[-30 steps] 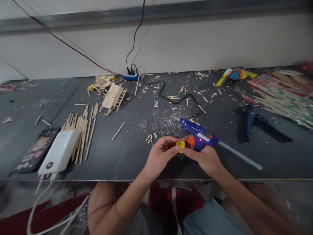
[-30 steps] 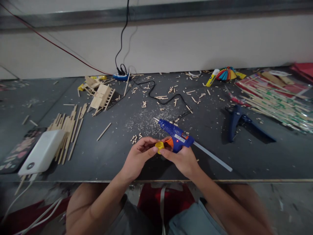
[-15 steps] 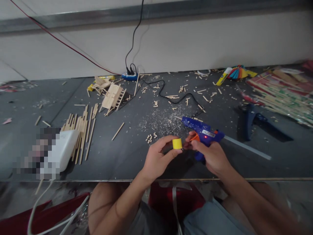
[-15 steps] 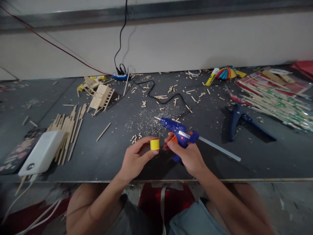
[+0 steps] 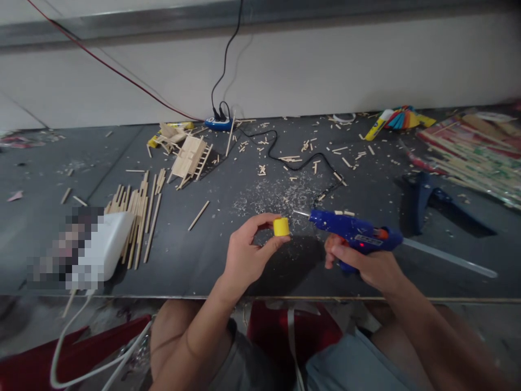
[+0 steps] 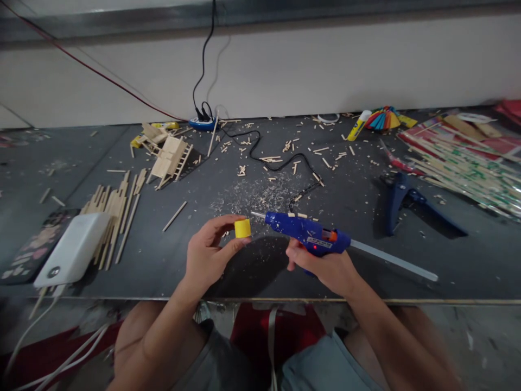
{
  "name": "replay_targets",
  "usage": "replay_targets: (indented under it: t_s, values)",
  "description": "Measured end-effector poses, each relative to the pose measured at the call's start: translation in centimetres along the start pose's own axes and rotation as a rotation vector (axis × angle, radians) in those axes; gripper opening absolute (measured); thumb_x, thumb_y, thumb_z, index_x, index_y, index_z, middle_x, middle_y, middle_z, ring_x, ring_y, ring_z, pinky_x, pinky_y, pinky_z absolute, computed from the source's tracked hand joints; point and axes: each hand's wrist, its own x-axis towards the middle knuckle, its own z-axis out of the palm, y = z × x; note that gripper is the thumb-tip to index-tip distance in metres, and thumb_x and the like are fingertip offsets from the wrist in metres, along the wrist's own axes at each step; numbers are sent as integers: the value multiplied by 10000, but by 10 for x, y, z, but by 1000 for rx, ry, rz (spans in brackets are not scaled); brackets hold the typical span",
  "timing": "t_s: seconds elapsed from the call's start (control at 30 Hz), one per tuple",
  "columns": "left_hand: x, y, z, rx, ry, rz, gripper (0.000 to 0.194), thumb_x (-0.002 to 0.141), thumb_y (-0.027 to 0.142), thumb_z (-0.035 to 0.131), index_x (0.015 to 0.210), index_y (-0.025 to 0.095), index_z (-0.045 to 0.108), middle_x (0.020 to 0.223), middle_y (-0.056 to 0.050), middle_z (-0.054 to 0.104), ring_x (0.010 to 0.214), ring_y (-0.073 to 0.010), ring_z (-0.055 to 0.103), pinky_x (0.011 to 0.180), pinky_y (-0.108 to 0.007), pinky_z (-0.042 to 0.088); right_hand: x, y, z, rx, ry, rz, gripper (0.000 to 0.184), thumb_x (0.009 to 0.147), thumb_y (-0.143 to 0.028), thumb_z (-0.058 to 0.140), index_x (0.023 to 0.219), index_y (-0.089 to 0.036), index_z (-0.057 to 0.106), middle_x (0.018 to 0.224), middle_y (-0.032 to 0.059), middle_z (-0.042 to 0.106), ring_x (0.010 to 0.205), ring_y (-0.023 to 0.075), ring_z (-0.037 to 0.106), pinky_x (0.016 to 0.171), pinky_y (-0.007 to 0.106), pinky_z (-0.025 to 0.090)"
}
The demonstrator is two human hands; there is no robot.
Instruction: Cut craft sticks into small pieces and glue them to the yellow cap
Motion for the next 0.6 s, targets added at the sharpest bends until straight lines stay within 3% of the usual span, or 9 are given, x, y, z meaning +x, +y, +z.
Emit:
replay_targets:
  t_s: [0.33, 0.6]
  values:
    - [2, -2, -1, 34, 9, 93, 340, 719, 233, 708, 1040, 183, 610, 1041, -69, 648, 935, -172, 616, 844, -306, 522, -4, 1, 5, -105, -27, 96, 217, 716, -423, 621, 655, -215, 621, 555, 8, 677, 597, 188, 631, 611, 296, 482]
    - [1, -2, -1, 36, 18, 107, 332, 720, 235, 704, 1035, 182, 613, 1035, -76, 644, 939, -177, 613, 845, -316, 522, -4, 3, 5, -115, -15, 86, 214, 721, -420, 617, 635, -224, 615, 543, 8, 675, 607, 191, 636, 571, 288, 479]
